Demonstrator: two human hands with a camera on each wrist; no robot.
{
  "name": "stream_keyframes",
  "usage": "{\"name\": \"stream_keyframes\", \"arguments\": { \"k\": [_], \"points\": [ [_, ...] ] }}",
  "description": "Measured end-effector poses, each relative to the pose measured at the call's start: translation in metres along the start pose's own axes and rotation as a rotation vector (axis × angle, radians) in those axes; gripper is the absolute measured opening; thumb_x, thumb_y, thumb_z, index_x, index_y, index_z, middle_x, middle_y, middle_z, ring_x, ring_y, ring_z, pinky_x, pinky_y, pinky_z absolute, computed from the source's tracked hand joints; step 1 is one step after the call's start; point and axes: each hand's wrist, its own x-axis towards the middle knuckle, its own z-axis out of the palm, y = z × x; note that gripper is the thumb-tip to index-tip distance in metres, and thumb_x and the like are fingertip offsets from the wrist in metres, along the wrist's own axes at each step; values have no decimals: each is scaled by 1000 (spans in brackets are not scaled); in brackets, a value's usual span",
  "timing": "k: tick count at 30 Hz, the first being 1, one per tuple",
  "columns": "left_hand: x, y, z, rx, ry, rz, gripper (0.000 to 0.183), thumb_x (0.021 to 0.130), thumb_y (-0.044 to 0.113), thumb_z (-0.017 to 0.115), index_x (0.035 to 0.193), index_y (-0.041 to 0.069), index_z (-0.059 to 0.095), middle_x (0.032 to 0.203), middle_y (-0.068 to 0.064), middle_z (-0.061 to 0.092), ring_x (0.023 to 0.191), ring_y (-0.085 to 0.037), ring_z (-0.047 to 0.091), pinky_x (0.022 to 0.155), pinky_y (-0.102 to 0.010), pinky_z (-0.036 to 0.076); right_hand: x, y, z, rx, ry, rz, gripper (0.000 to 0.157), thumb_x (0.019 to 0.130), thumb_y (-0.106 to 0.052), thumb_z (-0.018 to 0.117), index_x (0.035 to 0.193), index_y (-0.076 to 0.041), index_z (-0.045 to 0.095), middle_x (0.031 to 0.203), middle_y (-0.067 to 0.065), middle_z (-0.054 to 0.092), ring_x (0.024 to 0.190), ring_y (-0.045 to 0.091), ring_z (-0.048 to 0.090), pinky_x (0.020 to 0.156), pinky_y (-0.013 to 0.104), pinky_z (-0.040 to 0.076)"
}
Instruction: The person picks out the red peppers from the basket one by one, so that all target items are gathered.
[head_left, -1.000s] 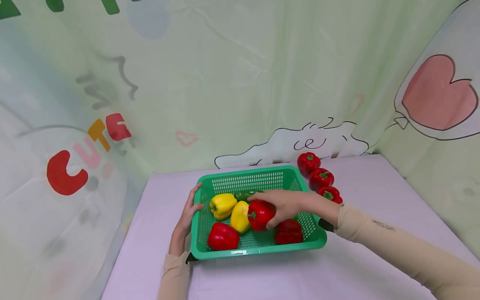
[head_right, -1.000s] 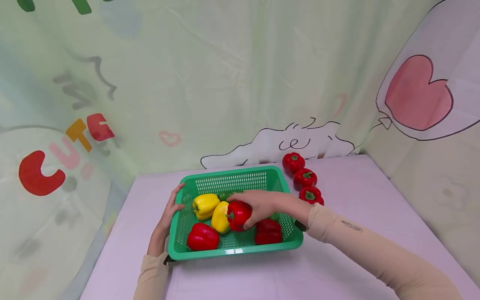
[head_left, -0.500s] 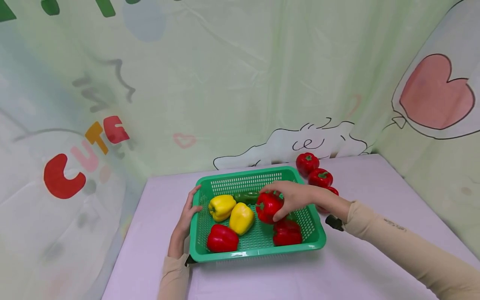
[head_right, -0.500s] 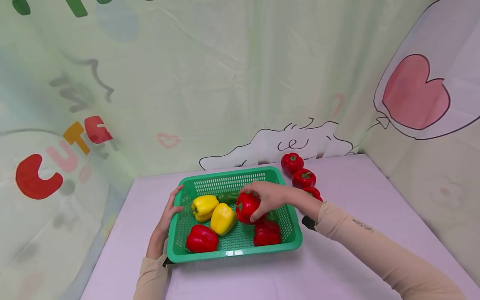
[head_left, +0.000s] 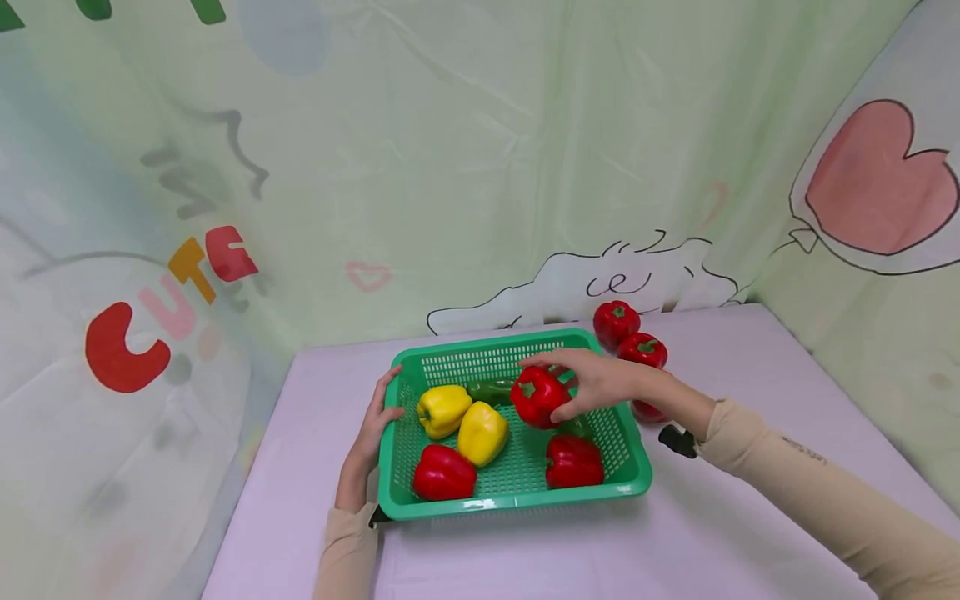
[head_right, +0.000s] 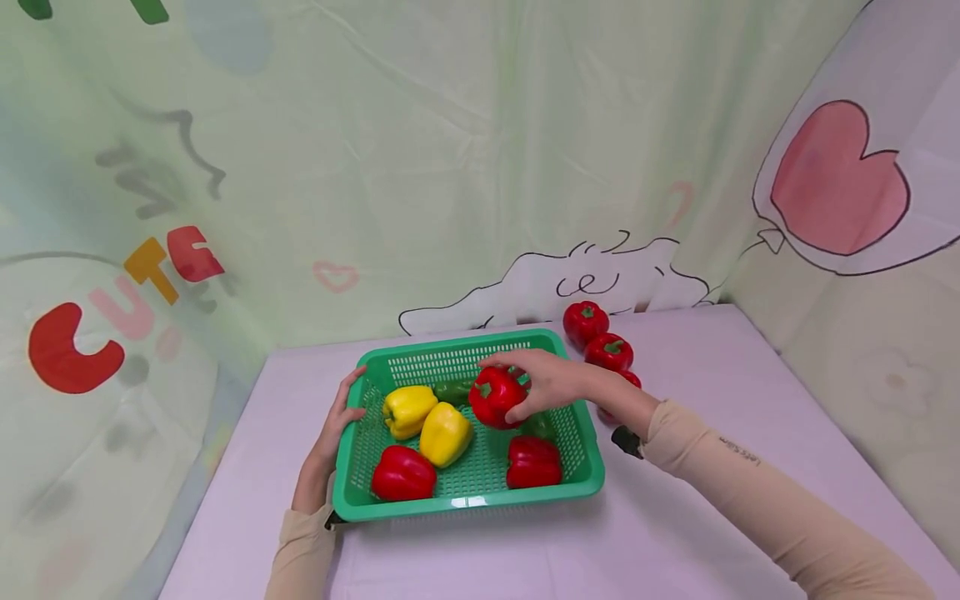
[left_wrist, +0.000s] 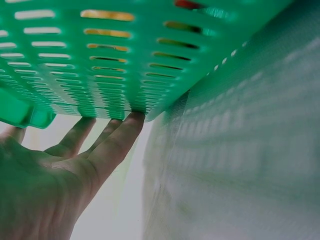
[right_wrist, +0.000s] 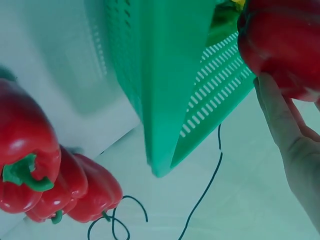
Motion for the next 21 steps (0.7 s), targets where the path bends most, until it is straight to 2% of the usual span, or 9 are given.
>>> {"name": "stream_keyframes", "arguments": {
  "k": [5, 11, 15, 21],
  "points": [
    [-1, -1, 1, -12, 7, -8, 71, 90, 2, 39, 156, 18, 20, 161, -13, 16, 139, -39, 28, 98, -35, 43, -2, 3, -6, 15, 51, 26, 76, 78, -13, 80, 144, -14, 43, 135, 12, 53, 121, 35, 51, 84, 39, 55],
    [-2, -2, 1, -13, 9, -11, 71, 89, 1, 39, 156, 17, 20, 160, -13, 17, 137, -38, 29, 95, -28, 45, -5, 14, -15, -35, 155, 19, 77, 75, -16, 83, 141, -11, 44, 132, 13, 57, 116, 34, 55, 81, 42, 56],
    [-2, 0, 1, -9, 1, -7, 71, 89, 1, 38, 156, 16, 19, 161, -14, 15, 138, -38, 28, 97, -30, 43, -5, 22, -22, -63, 236, 14, 80, 73, -17, 84, 142, -10, 45, 131, 13, 58, 115, 32, 56, 81, 40, 56],
    [0, 0, 0, -8, 1, -9, 71, 89, 1, 38, 156, 17, 20, 161, -14, 16, 139, -39, 28, 98, -37, 43, -6, 33, -33, -17, 350, 34, 82, 73, -12, 85, 143, -7, 43, 133, 15, 56, 117, 39, 54, 84, 49, 54]
  ]
}}
